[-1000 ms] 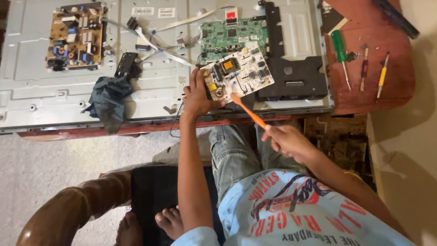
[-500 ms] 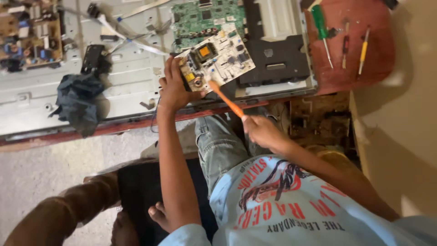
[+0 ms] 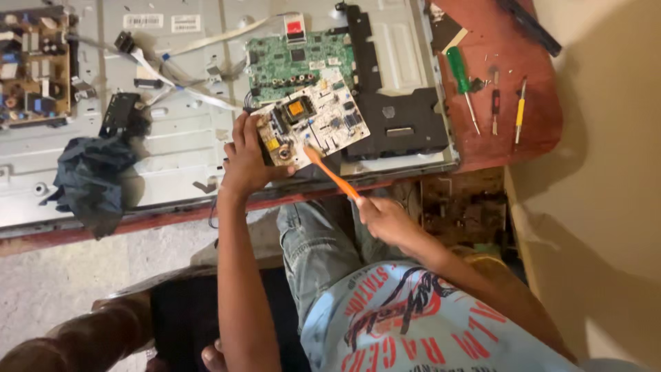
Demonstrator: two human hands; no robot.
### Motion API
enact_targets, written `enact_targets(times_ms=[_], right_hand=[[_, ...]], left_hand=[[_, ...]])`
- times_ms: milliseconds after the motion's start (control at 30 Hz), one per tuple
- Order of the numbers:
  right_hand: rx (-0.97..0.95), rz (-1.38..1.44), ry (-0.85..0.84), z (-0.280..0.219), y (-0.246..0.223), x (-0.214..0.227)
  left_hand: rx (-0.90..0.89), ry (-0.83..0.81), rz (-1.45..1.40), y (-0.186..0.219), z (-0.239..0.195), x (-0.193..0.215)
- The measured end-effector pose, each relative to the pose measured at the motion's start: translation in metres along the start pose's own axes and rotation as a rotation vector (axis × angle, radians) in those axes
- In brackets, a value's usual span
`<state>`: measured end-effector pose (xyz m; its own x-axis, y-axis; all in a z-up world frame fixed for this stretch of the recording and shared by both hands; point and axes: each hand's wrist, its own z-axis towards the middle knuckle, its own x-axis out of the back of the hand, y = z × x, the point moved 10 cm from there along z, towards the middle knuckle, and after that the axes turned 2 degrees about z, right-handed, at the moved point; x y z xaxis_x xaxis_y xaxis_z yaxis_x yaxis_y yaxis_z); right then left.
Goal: The person uses a toothbrush to scrub the surface of a circuit board placed on a disassembled appliance chassis. The person holds the board steady with the left hand while brushing with the right hand, moving the brush across different areas of the board.
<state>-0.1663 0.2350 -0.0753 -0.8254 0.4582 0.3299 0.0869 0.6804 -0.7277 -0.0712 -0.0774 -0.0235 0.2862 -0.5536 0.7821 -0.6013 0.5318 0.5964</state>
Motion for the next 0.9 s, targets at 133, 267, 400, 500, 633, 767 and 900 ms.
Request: enact_targets(times_ms=[133, 267, 400, 500, 633, 767, 900], right_hand=[[0.137, -0.006, -0.005, 0.013, -0.016, -0.005], [0.114, -0.085, 0.003, 0.012, -0.012, -0.005], [0.054, -0.021, -0.027, -0.001, 0.002, -0.008], [0.074, -0.022, -0.025, 0.001, -0.004, -0.007], [0.068, -0.013, -0.022, 0.007, -0.007, -0.005], [0.076, -0.091, -0.005, 0.009, -0.001, -0.008], [0.172, -0.084, 0.001, 0.007, -0.008, -0.008]], left_hand=[[-0.013, 0.021, 0.019, 0.003, 0.001, 0.001], [-0.001, 0.013, 0.044, 0.001, 0.002, 0.002], [0.003, 0.013, 0.043, 0.002, 0.001, 0.003], [0.035, 0.015, 0.049, 0.001, 0.000, 0.004], [0.042, 0.006, 0.042, 0.003, -0.001, 0.004], [0.009, 0.011, 0.004, 0.002, 0.001, 0.004], [-0.048, 0.053, 0.017, 0.009, 0.000, 0.012]])
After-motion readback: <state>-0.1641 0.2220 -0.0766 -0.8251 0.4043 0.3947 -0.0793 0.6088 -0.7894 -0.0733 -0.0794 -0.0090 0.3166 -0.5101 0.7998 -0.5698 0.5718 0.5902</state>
